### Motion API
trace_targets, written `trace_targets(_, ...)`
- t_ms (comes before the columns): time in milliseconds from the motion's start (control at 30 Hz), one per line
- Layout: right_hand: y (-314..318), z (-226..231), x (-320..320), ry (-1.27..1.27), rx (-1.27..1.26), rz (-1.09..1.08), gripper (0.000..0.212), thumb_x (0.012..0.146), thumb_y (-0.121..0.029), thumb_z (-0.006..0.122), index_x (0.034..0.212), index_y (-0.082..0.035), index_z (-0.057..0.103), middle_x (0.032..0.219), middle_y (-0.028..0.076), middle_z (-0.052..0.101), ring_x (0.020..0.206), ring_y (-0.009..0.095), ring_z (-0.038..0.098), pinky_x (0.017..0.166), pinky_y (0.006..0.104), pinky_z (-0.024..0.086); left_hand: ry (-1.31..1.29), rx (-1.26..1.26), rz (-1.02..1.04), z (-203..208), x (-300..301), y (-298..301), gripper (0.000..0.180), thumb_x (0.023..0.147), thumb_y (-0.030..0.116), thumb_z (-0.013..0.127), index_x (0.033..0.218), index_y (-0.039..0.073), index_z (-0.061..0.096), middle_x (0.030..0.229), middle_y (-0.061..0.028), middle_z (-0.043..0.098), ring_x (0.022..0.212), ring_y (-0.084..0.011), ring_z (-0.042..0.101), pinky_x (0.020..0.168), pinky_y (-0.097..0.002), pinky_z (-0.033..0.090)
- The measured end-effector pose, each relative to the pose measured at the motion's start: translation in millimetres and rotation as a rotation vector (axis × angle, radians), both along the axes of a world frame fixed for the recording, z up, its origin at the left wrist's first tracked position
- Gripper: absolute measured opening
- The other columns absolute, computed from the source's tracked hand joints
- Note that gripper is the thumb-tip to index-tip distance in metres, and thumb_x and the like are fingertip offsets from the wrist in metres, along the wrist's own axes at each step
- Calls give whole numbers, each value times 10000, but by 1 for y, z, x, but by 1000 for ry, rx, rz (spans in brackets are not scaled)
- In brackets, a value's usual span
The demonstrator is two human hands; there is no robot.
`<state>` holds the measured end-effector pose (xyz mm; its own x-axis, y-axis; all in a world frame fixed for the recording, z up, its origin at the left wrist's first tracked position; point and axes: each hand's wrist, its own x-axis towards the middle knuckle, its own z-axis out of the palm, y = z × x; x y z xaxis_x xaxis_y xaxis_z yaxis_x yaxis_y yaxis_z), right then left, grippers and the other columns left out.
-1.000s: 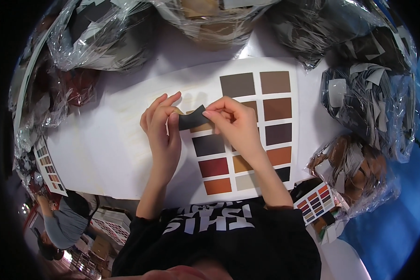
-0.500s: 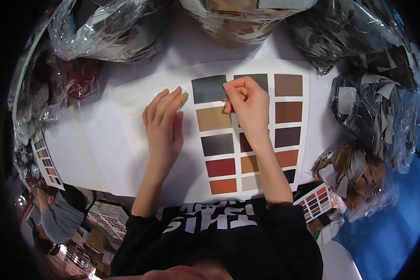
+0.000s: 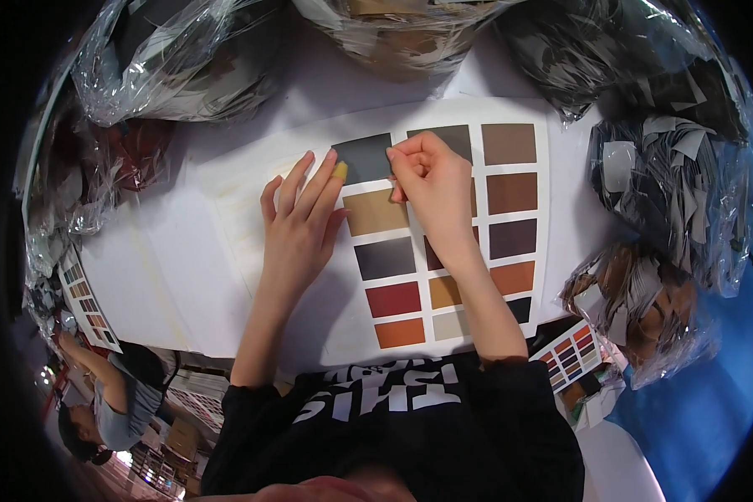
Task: Organizing and adhering various colored material swatches onto a sample grid card.
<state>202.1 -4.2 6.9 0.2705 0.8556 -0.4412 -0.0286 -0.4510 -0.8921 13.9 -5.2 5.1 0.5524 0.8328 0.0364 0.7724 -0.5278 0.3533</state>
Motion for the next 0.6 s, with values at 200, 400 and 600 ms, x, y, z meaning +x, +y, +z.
trace_targets(200,0,0,-1,-44,-2,-6,112,883,-62,635,851,36,592,620,54,607,502,83,555,496,229,434,65,20,10,1,9,-3,514,803,197,675,1287,105,527,1465,-33,421,1358,-197,360,1088,-442,251)
trace_targets(400,-3,3,-4,-764,117,193,182,877,-152,646,867,-43,500,592,103,586,545,296,610,498,367,453,5,-27,-127,-8,39,0,592,810,273,653,1319,21,487,1456,-95,424,1371,-207,363,1121,-417,268)
trace_targets(600,-31,14,19,-593,129,120,169,874,-154,656,834,-55,526,566,77,565,493,244,582,482,333,443,-43,-60,-196,-4,51,5,609,799,248,663,1317,-17,483,1438,-152,433,1353,-255,394,1109,-421,308)
